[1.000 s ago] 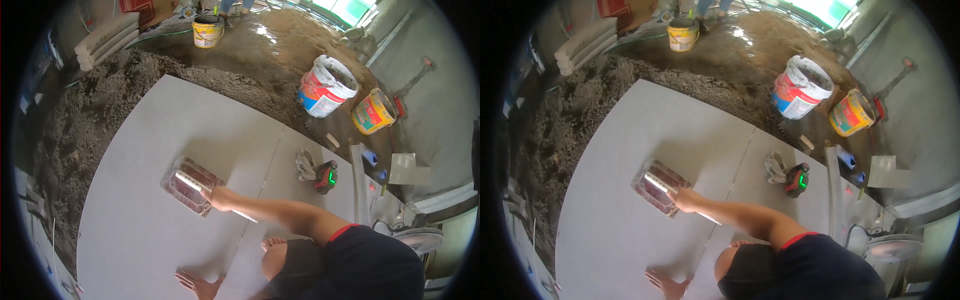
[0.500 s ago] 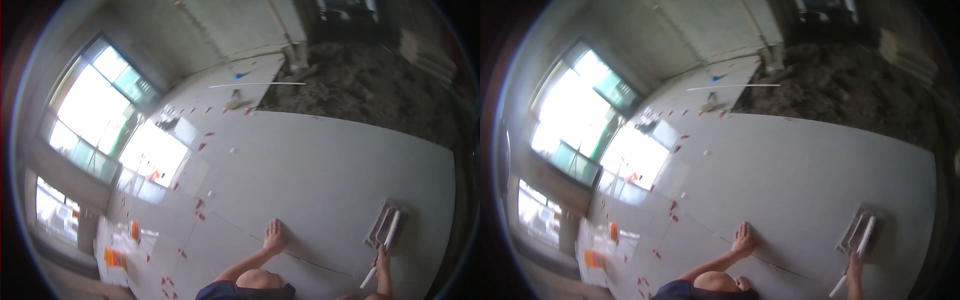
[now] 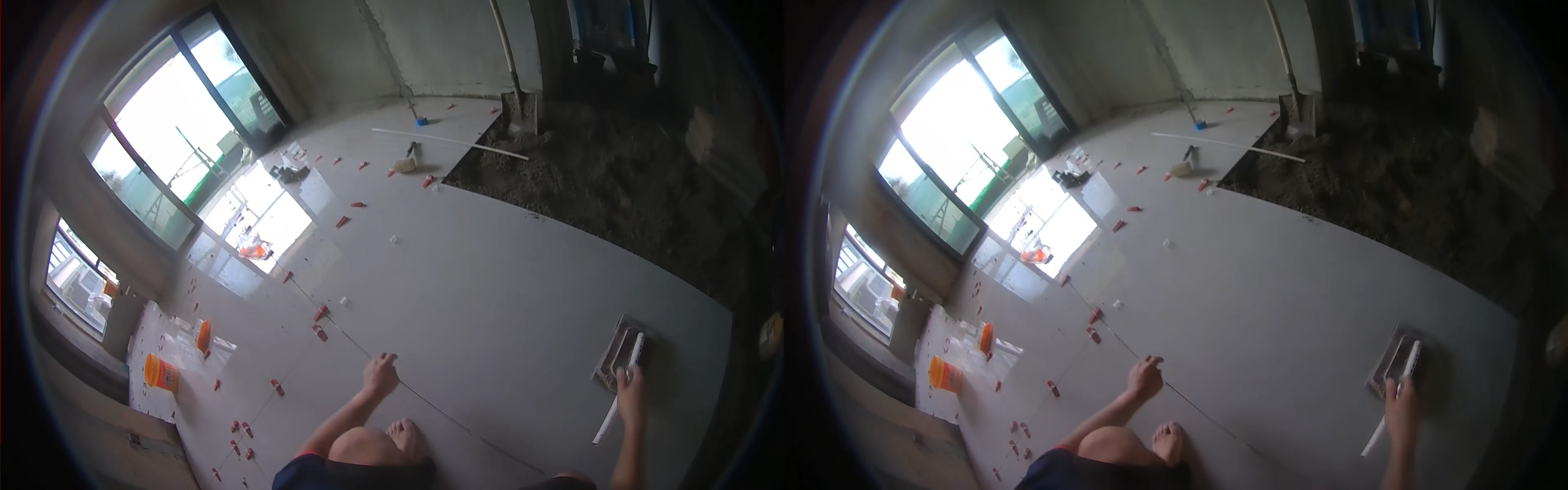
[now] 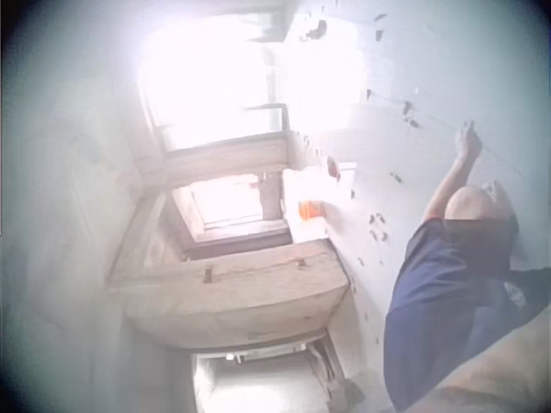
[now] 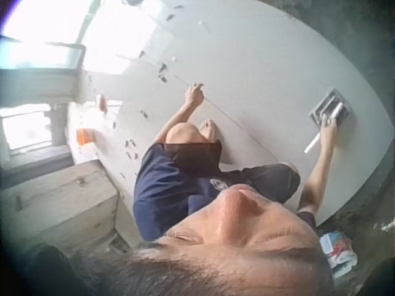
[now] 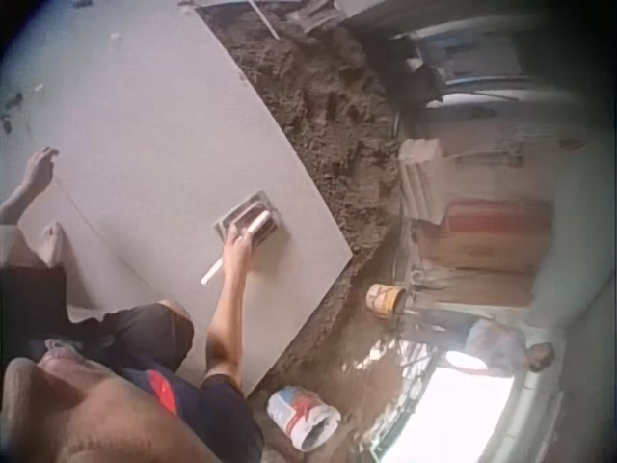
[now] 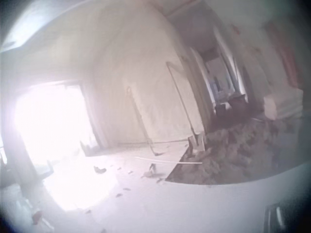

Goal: The person applies mortar to the back of a large tile using a trowel, carries the tile to a prepared floor area, and positions it onto a bed of sand and mortar. They سپس press the tile into place by hand and use a grout float to smooth the surface.

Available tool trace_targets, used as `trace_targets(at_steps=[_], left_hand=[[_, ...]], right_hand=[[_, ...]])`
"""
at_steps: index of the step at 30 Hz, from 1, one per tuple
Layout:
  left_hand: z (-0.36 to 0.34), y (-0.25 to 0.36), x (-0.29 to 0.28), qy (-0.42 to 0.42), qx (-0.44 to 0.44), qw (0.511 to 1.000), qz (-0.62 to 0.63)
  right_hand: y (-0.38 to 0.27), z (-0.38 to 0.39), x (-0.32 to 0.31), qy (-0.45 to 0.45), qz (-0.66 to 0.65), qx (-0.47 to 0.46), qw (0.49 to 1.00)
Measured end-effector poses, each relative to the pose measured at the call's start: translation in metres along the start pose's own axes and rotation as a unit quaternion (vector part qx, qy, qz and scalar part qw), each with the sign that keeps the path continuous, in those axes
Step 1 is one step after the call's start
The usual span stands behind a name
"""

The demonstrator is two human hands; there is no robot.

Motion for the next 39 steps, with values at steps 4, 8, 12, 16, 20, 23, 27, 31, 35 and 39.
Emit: trace_targets(at_steps=[4,8,12,16,20,23,27,31,35,39], left_hand=[[-0.042,-0.052,0.0,-0.078,-0.023,0.997,-0.014],[-0.121,-0.082,0.031,-0.087,-0.002,0.996,0.006],[-0.238,-0.067,0.097,-0.076,0.13,0.989,0.003],[-0.383,-0.088,0.14,0.029,0.054,0.998,0.008],[-0.47,-0.119,0.148,0.071,-0.026,0.997,0.013],[-0.506,-0.133,0.147,0.065,-0.075,0.995,0.014],[-0.52,-0.137,0.142,0.048,-0.102,0.993,0.031],[-0.53,-0.138,0.14,-0.001,-0.113,0.992,0.046],[-0.543,-0.14,0.144,-0.067,-0.138,0.986,0.064],[-0.553,-0.138,0.146,-0.097,-0.147,0.983,0.055]], right_hand=[[-0.113,-0.03,0.049,-0.117,0.007,-0.122,0.986],[-0.168,-0.071,0.158,-0.115,0.16,-0.172,0.965],[-0.196,-0.095,0.254,-0.089,0.257,-0.219,0.937],[-0.244,-0.115,0.341,-0.058,0.345,-0.216,0.912],[-0.332,-0.155,0.391,0.017,0.316,-0.284,0.905],[-0.39,-0.199,0.409,0.044,0.289,-0.298,0.909],[-0.438,-0.239,0.422,0.047,0.266,-0.315,0.91],[-0.451,-0.26,0.424,0.046,0.248,-0.263,0.931],[-0.457,-0.267,0.421,0.047,0.238,-0.26,0.935],[-0.459,-0.278,0.422,0.025,0.227,-0.262,0.938]])
Point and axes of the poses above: each hand's wrist, its own z-axis away from the middle knuckle, its own x-axis out of the palm, y = z × x, the point moved 7 cm from there along -z, towards the middle knuckle, and after that the axes turned 9 degrees about x, right-handed, at the moved point
